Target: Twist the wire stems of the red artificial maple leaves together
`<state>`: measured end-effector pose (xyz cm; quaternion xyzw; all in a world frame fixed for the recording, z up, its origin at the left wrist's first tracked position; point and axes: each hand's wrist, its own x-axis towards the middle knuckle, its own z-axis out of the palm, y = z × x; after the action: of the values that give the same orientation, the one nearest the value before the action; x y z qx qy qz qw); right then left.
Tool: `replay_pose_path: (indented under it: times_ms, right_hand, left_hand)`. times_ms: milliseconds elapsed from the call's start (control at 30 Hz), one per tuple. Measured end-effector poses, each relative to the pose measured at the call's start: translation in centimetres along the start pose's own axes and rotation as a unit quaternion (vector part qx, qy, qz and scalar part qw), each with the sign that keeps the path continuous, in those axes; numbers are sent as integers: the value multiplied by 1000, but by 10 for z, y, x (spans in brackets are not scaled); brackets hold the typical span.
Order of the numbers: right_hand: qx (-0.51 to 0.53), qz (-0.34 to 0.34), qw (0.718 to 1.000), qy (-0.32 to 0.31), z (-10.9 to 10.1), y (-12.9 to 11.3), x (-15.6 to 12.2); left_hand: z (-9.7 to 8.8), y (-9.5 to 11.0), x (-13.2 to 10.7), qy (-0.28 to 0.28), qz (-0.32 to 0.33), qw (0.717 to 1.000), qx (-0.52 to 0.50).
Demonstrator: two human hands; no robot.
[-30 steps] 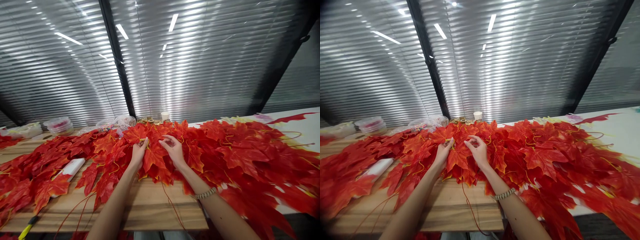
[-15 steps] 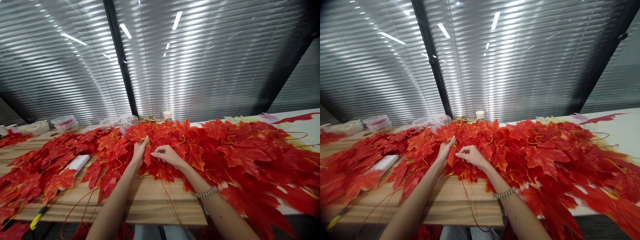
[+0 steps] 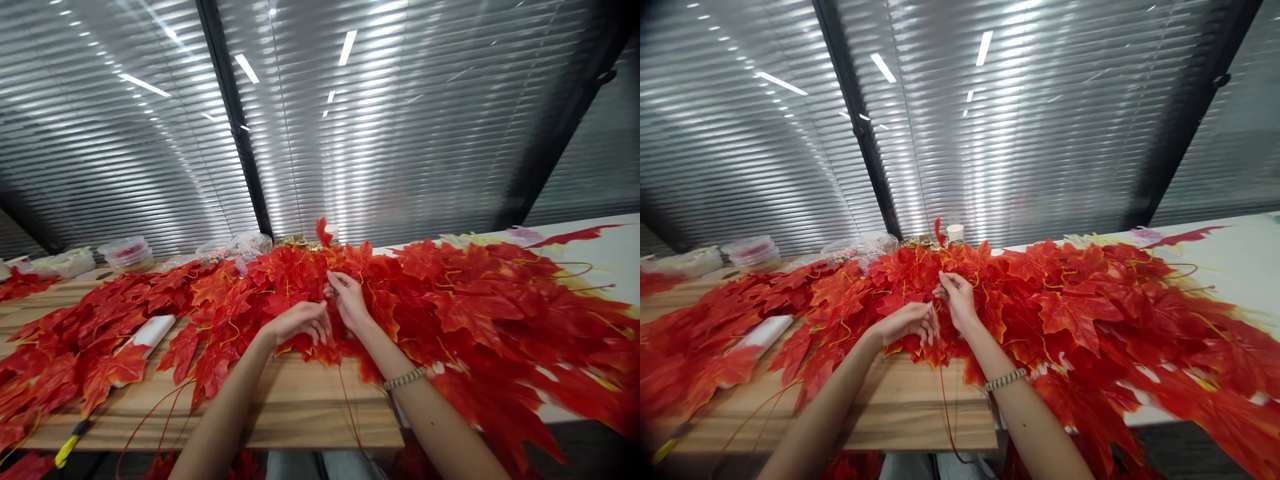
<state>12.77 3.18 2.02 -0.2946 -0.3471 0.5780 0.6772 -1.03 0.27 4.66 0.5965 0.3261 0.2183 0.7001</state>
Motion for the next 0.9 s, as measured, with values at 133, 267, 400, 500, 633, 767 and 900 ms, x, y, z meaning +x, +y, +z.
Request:
replay_pose_path:
  times_ms: [133, 267, 400, 500, 633, 767, 900]
  right_hand:
    - [13, -9, 999, 34, -3, 0, 3]
    - [11, -8, 999, 34, -3, -2, 3]
    - [-20, 5, 1000, -20, 1, -5, -1]
    - [-53, 16, 996, -77, 6, -5, -7]
    - [-114, 33, 976, -183, 9, -2, -16]
    - [-145, 60, 962, -225, 10, 6, -18]
    - [-119, 49, 976, -177, 8, 12, -14]
  left_hand:
    - [9, -5, 0, -43, 5, 995, 94]
    - [8, -7, 4, 32, 59, 995, 75]
    - [0, -5, 7, 134, 124, 982, 44]
    - [-8, -4, 10, 201, 165, 965, 31]
    - [-17, -6, 13, 286, 211, 933, 55]
    - [-20, -10, 13, 331, 241, 902, 133]
    - [-22, -12, 14, 331, 252, 884, 212]
